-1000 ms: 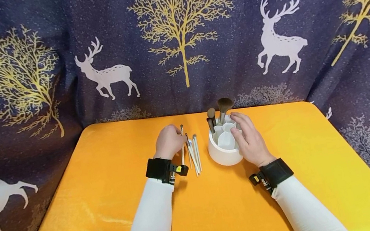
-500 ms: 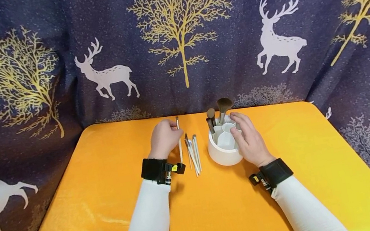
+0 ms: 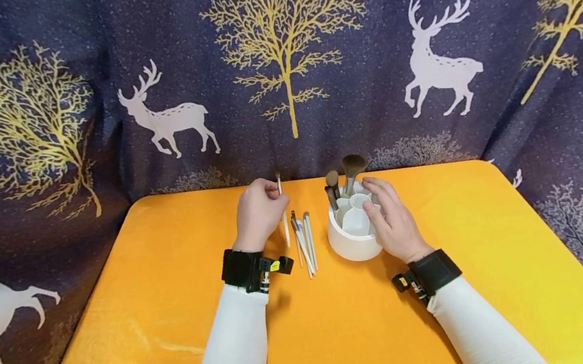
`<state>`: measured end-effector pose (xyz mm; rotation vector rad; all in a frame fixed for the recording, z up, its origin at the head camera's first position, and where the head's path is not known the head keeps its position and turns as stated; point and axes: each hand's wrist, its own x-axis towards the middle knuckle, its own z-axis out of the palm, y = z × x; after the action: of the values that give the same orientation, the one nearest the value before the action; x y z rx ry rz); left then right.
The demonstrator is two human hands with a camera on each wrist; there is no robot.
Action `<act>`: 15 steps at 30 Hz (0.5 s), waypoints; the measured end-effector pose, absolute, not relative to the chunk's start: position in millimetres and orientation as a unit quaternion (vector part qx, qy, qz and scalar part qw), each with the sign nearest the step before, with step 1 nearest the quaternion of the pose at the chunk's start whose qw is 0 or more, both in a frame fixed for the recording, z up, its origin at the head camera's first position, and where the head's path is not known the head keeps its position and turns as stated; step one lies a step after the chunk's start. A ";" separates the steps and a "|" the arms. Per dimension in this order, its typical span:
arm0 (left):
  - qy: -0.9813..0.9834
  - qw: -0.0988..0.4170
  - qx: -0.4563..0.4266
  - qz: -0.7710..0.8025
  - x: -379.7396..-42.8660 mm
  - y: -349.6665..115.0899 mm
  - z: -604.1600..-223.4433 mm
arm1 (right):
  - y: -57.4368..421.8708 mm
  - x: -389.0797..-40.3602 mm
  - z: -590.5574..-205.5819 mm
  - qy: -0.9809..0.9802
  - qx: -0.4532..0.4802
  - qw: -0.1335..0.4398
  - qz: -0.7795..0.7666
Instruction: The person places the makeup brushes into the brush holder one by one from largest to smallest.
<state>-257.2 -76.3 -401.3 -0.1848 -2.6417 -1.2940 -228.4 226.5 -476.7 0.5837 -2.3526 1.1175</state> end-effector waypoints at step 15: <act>-0.864 0.177 -0.092 -0.462 -254.5 -70.5 -392.4 | 225.6 -227.2 -475.1 -0.857 0.210 0.229 0.410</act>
<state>-254.5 -70.5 -392.4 -0.2607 -2.4461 -1.3085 -227.2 225.6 -475.1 0.5788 -2.3606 1.1291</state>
